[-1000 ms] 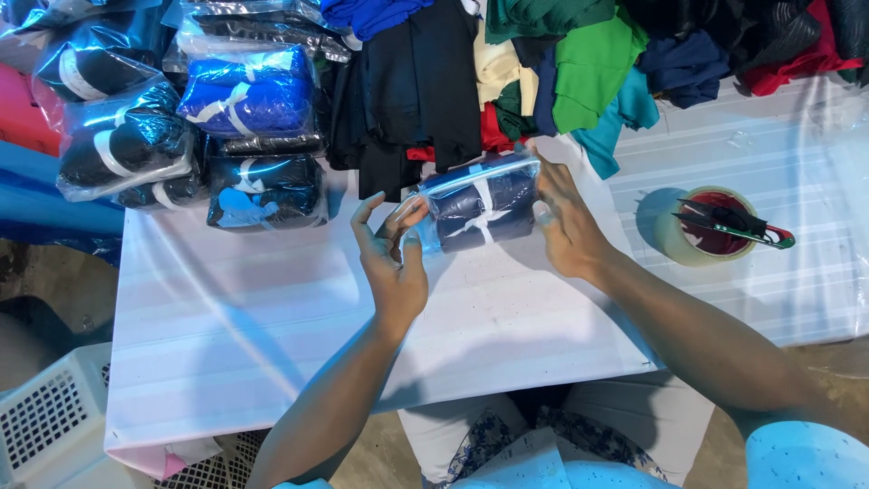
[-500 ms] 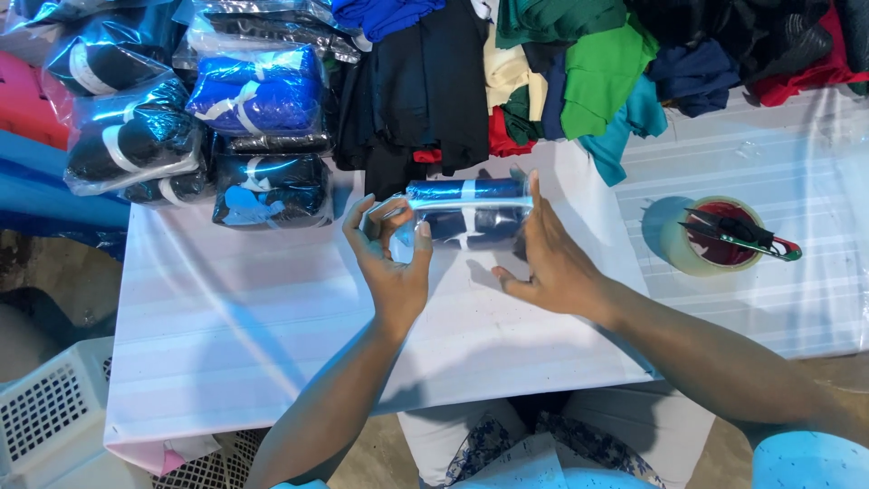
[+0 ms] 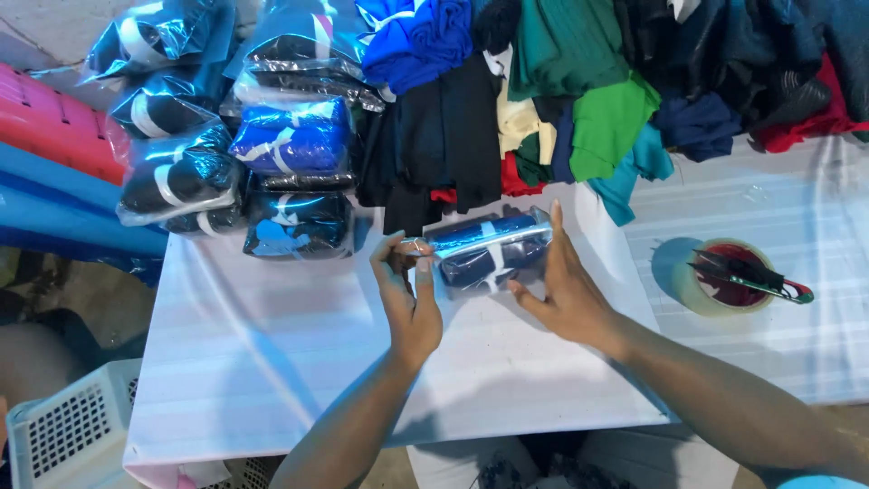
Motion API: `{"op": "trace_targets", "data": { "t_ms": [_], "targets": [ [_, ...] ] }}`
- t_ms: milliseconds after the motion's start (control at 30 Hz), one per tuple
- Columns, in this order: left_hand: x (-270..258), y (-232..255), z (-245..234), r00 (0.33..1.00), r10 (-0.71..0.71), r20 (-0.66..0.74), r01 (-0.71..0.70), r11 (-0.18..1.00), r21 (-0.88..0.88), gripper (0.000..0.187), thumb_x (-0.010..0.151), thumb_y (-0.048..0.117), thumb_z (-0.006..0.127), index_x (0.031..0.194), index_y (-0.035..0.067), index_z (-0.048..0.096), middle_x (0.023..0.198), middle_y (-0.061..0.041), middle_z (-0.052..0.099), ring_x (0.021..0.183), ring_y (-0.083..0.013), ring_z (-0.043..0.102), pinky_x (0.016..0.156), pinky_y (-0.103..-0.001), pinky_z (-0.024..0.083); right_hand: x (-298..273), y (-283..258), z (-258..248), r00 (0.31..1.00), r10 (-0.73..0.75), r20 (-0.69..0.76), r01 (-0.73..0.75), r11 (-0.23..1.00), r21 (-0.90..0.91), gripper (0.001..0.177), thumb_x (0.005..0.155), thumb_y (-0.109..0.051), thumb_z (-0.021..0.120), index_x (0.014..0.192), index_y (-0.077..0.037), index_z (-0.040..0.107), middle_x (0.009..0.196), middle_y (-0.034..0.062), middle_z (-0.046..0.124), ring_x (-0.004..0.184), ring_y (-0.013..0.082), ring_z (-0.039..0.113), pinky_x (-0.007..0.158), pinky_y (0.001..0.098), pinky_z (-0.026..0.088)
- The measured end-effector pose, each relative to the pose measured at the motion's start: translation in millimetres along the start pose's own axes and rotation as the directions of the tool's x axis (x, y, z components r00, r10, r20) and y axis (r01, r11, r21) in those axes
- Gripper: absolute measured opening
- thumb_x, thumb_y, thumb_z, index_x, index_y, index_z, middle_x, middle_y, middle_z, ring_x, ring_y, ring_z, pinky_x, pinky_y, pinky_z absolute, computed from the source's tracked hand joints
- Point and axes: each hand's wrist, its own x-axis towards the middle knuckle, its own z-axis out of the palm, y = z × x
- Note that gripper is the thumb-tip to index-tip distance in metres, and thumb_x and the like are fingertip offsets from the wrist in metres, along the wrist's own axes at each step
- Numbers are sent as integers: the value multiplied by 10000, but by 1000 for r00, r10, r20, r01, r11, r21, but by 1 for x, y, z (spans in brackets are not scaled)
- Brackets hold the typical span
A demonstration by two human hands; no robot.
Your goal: Sealing folded clothes inside plastic bags using adhesive tape and scissors.
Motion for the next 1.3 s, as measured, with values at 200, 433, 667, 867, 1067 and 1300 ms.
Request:
{"op": "trace_targets", "data": {
  "t_ms": [200, 433, 667, 867, 1067, 1300],
  "targets": [
    [11, -14, -14, 999, -37, 39, 44, 976, -215, 341, 982, -69, 377, 1310, 24, 392, 921, -49, 617, 420, -202, 597, 501, -302, 606, 12, 4, -18, 998, 63, -2, -60, 972, 226, 1148, 856, -42, 690, 1628, -74, -159, 1426, 348, 505, 1364, 524, 480, 1128, 592, 378],
    [20, -14, -16, 998, -60, 10, 60, 998, -30, 392, 924, -74, 461, 1293, 59, 441, 909, -49, 692, 659, -339, 580, 825, -373, 548, 14, 0, -26, 997, 59, 54, -66, 989, 135, 1198, 821, -62, 746, 1648, -145, -115, 1408, 283, 565, 1345, 459, 536, 1127, 541, 428],
    [21, -34, -17, 946, -48, 320, 161, 929, -335, 330, 962, -55, 422, 1285, 11, 444, 949, -206, 732, 840, -270, 687, 841, -360, 554, 14, 15, -29, 997, -28, 73, 19, 992, 127, 1129, 820, -23, 701, 1656, -109, -53, 1438, 245, 538, 1350, 449, 494, 1117, 559, 411],
    [7, -24, -4, 897, 54, 438, 180, 861, -476, 436, 932, -154, 384, 1320, 41, 415, 1103, -311, 689, 569, -326, 677, 511, -324, 605, 16, 43, -19, 993, -104, 63, 102, 994, 34, 1020, 773, -1, 717, 1622, -53, 154, 1407, 177, 546, 1303, 398, 515, 1055, 492, 465],
    [-2, -14, 13, 967, 173, 187, -158, 983, -96, 473, 1003, 12, 582, 1403, 92, 342, 1364, -136, 575, 1140, -340, 578, 958, -407, 521, 13, 28, -23, 973, -201, 112, 189, 976, 111, 841, 765, 38, 665, 1546, -18, 358, 1327, 171, 544, 1241, 448, 534, 949, 498, 559],
    [-14, -18, 26, 951, 14, 308, 53, 977, -207, 708, 1025, 173, 632, 1546, 124, 156, 1565, -160, 368, 1511, -389, 267, 1221, -525, 225, 9, 45, -21, 949, -222, 226, 136, 930, 341, 776, 851, -184, 546, 1572, -14, 315, 1486, 182, 425, 1431, 428, 401, 1121, 593, 370]
  ]
}}
